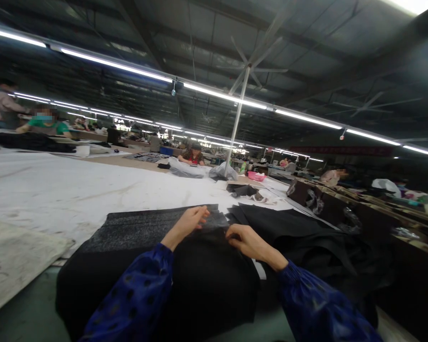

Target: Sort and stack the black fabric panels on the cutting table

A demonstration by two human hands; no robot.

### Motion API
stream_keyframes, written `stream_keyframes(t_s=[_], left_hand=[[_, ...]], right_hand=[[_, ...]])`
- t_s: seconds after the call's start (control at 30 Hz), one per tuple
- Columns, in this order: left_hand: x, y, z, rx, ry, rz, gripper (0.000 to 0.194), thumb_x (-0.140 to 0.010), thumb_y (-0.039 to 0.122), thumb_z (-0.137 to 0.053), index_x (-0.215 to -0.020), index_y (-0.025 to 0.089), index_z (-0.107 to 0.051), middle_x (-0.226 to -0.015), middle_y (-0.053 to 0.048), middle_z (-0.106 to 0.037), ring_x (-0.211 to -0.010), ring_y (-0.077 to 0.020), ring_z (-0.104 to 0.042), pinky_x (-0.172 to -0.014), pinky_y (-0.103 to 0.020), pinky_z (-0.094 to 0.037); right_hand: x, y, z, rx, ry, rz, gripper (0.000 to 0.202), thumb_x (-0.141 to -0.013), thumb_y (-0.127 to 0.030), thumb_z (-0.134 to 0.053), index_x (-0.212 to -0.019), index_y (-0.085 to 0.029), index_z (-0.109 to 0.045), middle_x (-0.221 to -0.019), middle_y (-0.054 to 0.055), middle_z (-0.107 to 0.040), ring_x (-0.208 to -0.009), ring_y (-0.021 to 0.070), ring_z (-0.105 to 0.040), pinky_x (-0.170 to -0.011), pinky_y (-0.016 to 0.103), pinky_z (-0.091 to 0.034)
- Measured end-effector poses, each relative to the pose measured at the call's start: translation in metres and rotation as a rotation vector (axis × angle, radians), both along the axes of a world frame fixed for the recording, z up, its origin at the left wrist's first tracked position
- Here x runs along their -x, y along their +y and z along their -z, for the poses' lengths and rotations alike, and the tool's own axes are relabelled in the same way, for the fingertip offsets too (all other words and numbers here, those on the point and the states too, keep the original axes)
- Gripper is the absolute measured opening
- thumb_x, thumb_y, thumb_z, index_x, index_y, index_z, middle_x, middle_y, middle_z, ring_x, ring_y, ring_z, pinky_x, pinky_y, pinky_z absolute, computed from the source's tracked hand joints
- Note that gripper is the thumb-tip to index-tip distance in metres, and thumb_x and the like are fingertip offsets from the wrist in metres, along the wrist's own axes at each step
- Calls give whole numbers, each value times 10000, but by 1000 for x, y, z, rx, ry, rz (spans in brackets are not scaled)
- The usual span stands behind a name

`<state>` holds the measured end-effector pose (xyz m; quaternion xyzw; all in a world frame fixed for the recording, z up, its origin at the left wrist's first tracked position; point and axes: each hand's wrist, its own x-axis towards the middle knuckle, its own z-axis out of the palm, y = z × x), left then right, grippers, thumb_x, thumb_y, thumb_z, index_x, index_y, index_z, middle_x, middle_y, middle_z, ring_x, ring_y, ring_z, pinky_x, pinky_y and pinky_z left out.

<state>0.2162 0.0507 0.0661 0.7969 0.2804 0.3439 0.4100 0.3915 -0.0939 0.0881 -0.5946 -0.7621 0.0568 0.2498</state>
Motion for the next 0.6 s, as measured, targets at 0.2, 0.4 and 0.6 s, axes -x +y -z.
stream_keyframes(t_s=[0.2, 0.4, 0.6], left_hand=[[17, -19, -6, -172, 150, 255, 363, -788, 465, -558, -964, 170, -675, -934, -39, -688, -865, -197, -610, -795, -285, -457], [58, -25, 11, -249, 426, 204, 378, -628, 393, -721, -955, 205, -695, -963, -27, -691, -892, -214, -614, -787, -275, -452], [100, -8, -11, -103, 512, 315, 406, -829, 515, -475, -1035, 240, -692, -1106, -17, -676, -1014, -208, -594, -900, -268, -414]], right_hand=[[2, -5, 4, -13, 19, -11, 156, -740, -73, -562, -835, -171, -638, -837, 34, -640, -772, 162, -574, -708, 251, -437], [17, -31, -13, 17, -59, -142, 160, -734, -58, -529, -799, -178, -611, -815, 25, -613, -739, 151, -553, -693, 254, -415], [32, -71, -35, 159, -50, -331, 242, -655, -20, -497, -774, -204, -601, -812, 6, -601, -802, 148, -557, -745, 252, -407]])
